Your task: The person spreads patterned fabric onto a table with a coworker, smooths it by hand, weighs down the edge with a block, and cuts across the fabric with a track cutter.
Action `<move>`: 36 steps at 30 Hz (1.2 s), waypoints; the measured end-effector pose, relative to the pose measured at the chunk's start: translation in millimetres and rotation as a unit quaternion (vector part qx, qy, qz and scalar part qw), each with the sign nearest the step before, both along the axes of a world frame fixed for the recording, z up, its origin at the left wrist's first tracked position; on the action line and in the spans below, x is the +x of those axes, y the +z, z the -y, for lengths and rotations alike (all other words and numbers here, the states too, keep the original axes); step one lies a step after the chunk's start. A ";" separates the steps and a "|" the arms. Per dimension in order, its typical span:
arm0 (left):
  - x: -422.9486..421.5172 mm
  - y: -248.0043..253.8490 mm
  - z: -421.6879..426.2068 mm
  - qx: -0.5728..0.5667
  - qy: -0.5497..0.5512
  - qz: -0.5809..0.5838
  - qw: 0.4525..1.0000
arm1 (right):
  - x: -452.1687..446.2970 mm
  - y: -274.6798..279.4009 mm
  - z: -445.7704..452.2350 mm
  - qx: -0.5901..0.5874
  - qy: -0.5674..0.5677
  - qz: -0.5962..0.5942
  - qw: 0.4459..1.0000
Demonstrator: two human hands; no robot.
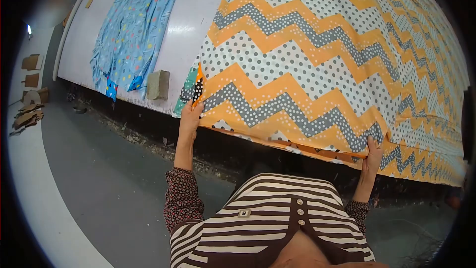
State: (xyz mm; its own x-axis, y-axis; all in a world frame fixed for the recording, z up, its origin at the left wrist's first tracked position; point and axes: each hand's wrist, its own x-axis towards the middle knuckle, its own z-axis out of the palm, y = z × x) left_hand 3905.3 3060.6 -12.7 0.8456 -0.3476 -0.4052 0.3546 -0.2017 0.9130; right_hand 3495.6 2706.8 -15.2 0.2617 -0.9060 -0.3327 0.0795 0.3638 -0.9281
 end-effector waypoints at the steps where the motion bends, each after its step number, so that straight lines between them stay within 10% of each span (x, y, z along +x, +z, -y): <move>1: 1.7 -2.6 -3.3 0.026 -0.012 -0.005 1.000 | -7.8 -7.6 1.8 0.006 0.012 -0.016 1.000; 12: 14.3 -37.1 -29.1 0.206 -0.115 0.202 0.950 | -26.5 -11.1 -10.8 -0.068 0.103 -0.242 0.962; 21: -5.0 6.3 -17.9 0.172 -0.003 0.039 0.984 | -26.7 -17.8 -11.6 -0.073 0.127 -0.210 0.967; 24: -15.8 8.7 -8.8 0.282 -0.066 0.273 0.918 | -28.9 -19.4 -8.5 -0.069 0.131 -0.216 0.965; 36: -8.9 -0.5 -35.6 0.090 0.079 0.040 0.992 | -36.8 -8.0 -7.7 -0.052 0.122 -0.207 0.969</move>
State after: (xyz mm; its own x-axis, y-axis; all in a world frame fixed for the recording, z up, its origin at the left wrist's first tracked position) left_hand 3896.4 3096.2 -13.2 0.9155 -0.1357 -0.3788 0.3235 -0.3116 0.8935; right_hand 3458.8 2714.5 -23.2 0.3367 -0.8680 -0.3650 -0.3846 0.2270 -0.8947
